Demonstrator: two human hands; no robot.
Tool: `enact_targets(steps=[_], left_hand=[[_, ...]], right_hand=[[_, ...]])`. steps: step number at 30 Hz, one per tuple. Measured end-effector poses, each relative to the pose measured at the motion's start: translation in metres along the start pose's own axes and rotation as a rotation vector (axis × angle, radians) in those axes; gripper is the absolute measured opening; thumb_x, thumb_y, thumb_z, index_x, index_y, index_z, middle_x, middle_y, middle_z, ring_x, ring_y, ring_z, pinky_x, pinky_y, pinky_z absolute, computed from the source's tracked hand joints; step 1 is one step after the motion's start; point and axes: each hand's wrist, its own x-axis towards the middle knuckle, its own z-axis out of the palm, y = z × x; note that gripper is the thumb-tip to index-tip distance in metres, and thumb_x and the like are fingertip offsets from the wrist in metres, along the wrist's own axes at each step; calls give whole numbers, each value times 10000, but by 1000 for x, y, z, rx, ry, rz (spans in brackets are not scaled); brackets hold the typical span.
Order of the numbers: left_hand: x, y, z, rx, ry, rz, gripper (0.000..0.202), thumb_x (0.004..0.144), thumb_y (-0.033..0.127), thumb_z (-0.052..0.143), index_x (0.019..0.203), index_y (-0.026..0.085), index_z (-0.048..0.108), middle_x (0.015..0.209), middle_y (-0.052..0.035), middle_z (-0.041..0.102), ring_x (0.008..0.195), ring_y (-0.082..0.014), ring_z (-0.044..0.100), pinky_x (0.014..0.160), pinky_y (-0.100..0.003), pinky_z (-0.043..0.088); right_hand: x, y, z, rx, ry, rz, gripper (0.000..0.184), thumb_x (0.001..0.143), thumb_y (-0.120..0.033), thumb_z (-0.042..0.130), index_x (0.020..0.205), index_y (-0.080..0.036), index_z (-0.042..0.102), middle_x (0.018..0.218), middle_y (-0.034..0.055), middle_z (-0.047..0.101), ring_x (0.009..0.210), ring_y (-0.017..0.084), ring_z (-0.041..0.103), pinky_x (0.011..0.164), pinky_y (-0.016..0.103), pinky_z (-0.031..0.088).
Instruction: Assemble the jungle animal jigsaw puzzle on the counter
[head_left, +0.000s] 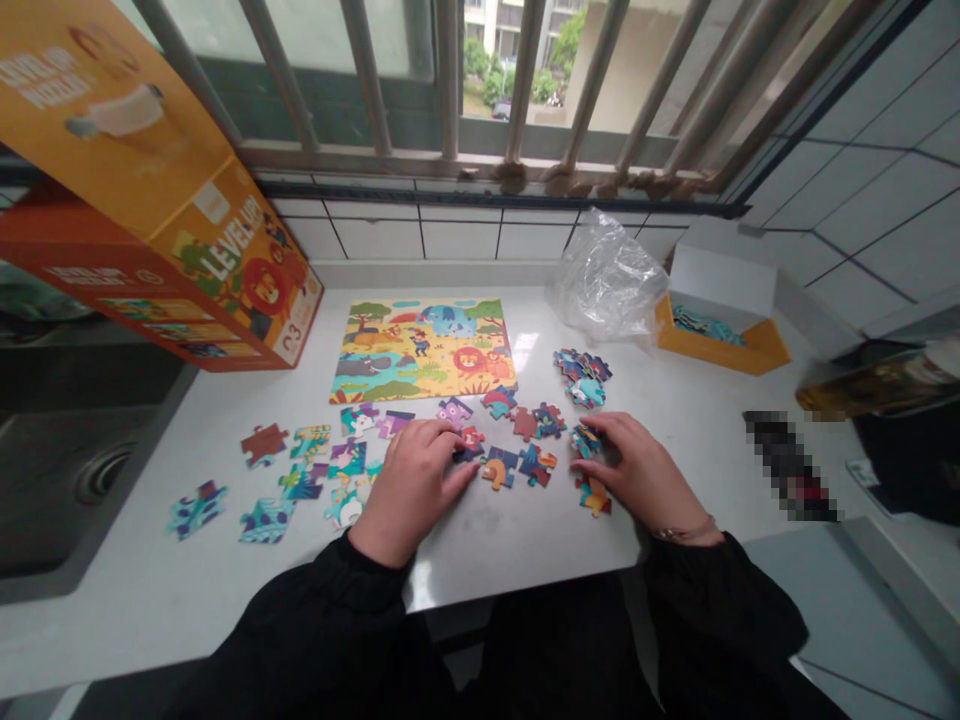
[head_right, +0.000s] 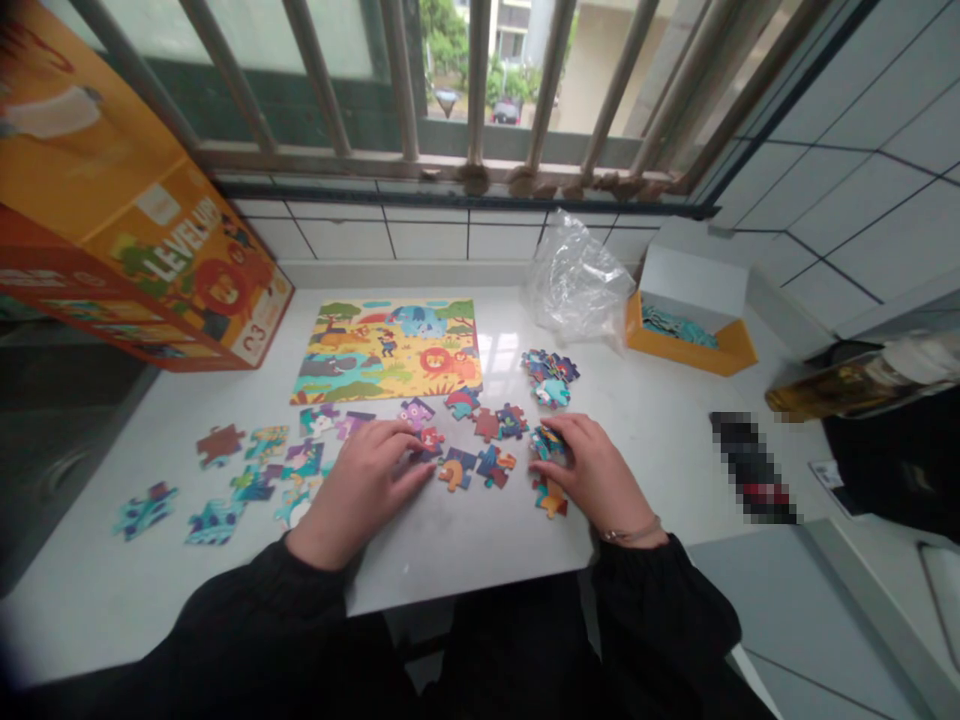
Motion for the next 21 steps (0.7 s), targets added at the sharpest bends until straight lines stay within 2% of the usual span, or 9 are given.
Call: enact_targets(steps=[4, 8, 12, 16, 19, 21], left_hand=[[0, 1, -1, 20, -30, 19, 155, 1005, 343, 801, 978, 209, 727, 1141, -111, 731, 1118, -313, 654, 1002, -508, 547], [1, 2, -2, 46, -6, 24, 177, 1046, 326, 733, 912, 213, 706, 1064, -92, 738, 1032, -281, 656, 951, -473, 542], [1, 4, -2, -16, 3, 103, 97, 1046, 326, 736, 1044, 228, 732, 1188, -94, 770, 1142, -292, 673, 1047, -507, 535], [-1, 6, 2, -84, -105, 238, 240, 1041, 345, 754, 1266, 265, 728, 1411, -84, 746, 1345, -311, 639, 1199, -570, 475], [-2, 5, 6, -70, -180, 267, 238, 1054, 364, 734, 1283, 300, 736, 1476, -64, 722, 1401, -326, 621, 1245, -631, 424], [-2, 4, 9, -54, -175, 264, 211, 1064, 340, 710, 1267, 299, 748, 1443, -69, 732, 1380, -326, 631, 1237, -636, 430]], right_hand=[[-14, 10, -8, -4, -11, 27, 314, 995, -393, 776, 1276, -256, 745, 1309, 133, 761, 1235, 347, 725, 1087, 558, 608], [-20, 15, -10, -19, 8, 57, 226, 1059, -384, 679, 1233, -258, 750, 1233, 113, 793, 1120, 317, 759, 1016, 520, 633], [-21, 16, -9, -52, 23, 83, 247, 1054, -391, 685, 1244, -249, 753, 1204, 111, 803, 1067, 311, 766, 984, 508, 639], [-17, 14, -5, -37, 52, 33, 314, 1038, -383, 709, 1320, -247, 738, 1322, 131, 787, 1201, 329, 744, 1049, 530, 621], [-13, 11, -3, -21, 38, -22, 352, 1033, -367, 713, 1366, -253, 739, 1389, 135, 777, 1280, 347, 725, 1097, 570, 598], [-10, 10, -1, -18, 32, -27, 328, 1029, -355, 716, 1340, -257, 755, 1348, 130, 797, 1251, 351, 738, 1081, 580, 604]])
